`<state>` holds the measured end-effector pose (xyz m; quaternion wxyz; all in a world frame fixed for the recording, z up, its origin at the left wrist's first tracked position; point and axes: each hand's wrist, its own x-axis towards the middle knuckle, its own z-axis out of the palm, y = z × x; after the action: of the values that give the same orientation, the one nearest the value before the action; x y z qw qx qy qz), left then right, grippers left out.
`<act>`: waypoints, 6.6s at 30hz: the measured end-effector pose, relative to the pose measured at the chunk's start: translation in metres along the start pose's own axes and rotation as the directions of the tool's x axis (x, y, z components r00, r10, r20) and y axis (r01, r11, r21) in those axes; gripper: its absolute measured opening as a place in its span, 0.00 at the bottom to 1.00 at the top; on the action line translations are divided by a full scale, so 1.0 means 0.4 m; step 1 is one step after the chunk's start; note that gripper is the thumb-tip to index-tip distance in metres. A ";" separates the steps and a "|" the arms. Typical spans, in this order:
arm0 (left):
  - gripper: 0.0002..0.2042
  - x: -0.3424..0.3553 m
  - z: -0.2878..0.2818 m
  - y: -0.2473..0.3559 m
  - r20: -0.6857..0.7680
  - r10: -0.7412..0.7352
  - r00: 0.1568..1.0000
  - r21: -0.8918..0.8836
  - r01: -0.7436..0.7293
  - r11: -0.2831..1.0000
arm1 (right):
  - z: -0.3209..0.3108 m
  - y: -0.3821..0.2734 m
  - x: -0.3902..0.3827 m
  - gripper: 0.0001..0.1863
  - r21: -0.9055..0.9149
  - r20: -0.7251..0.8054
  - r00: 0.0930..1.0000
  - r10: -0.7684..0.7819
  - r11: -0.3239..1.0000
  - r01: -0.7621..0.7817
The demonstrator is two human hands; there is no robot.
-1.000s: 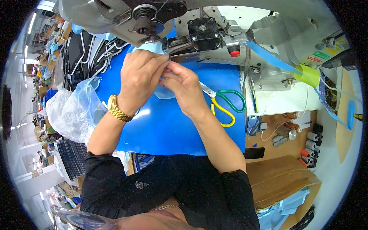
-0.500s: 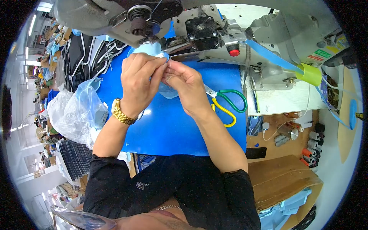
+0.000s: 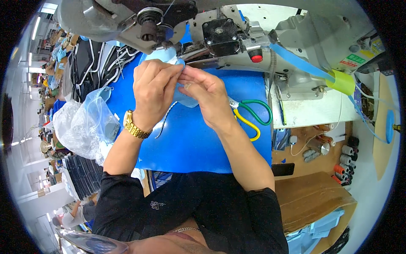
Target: Using an industrial sewing machine to assemble mesh pouches by attaching white fabric circles to them.
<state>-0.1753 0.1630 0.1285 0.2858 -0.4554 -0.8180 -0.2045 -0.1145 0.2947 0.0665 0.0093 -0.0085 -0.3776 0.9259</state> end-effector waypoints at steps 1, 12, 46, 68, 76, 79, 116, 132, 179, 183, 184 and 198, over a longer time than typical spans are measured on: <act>0.09 0.004 -0.001 0.001 0.001 -0.002 1.000 0.002 0.002 1.000 | 0.000 0.000 0.000 0.21 -0.008 0.000 1.000 -0.001 1.000 0.001; 0.08 0.019 0.013 -0.008 -0.010 0.056 0.998 0.045 -0.056 0.997 | -0.017 -0.021 -0.021 0.21 -0.062 -0.012 1.000 0.028 0.998 -0.029; 0.12 -0.056 0.088 0.008 -0.232 -0.214 0.949 -0.101 0.195 0.975 | -0.491 -1.194 -0.088 0.29 -0.999 -0.032 0.485 -0.874 0.008 -0.053; 0.18 -0.114 0.101 -0.026 -0.185 -0.222 0.957 0.022 0.230 0.973 | -0.567 -1.382 -0.153 0.30 -0.983 -0.184 0.762 -0.620 0.133 -0.129; 0.15 -0.163 0.168 -0.091 -0.078 -0.240 0.967 0.100 0.248 0.964 | -0.535 -1.339 -0.101 0.29 -0.965 -0.258 0.730 -0.633 0.212 -0.157; 0.16 -0.151 0.198 -0.080 -0.101 -0.253 0.962 0.069 0.260 0.963 | -0.536 -1.256 -0.117 0.29 -0.888 -0.302 0.592 -0.747 0.446 0.109; 0.10 -0.448 -0.250 -0.012 0.301 -0.823 0.482 -0.941 0.012 -0.337 | -0.178 -0.025 -0.256 0.16 -0.930 0.308 0.886 -0.347 -0.308 0.203; 0.10 -0.470 -0.157 0.184 0.371 -0.537 0.758 -0.927 0.262 -0.270 | 0.118 0.026 -0.326 0.06 -0.728 0.357 0.925 -0.132 0.581 0.364; 0.05 -0.356 0.227 -0.050 0.037 -0.574 0.818 -0.285 0.559 0.779 | -0.144 0.042 -0.279 0.12 -0.833 -0.184 0.902 -0.391 0.549 0.068; 0.05 -0.366 0.232 -0.051 0.003 -0.594 0.804 -0.310 0.566 0.764 | -0.169 -0.048 -0.288 0.11 -0.904 -0.149 0.857 -0.494 0.419 0.084; 0.05 -0.365 0.240 -0.050 -0.004 -0.601 0.800 -0.326 0.567 0.757 | -0.180 -0.059 -0.289 0.11 -0.937 -0.119 0.841 -0.528 0.340 0.081; 0.05 -0.360 0.240 -0.050 0.008 -0.628 0.779 -0.312 0.598 0.738 | -0.225 -0.077 -0.204 0.35 -0.946 -0.233 0.955 0.183 0.184 -0.266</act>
<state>-0.1586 0.1196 -0.0393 0.1701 -0.1876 -0.8669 -0.4294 -0.0304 0.3778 0.0244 -0.1208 -0.0983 -0.8644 0.4780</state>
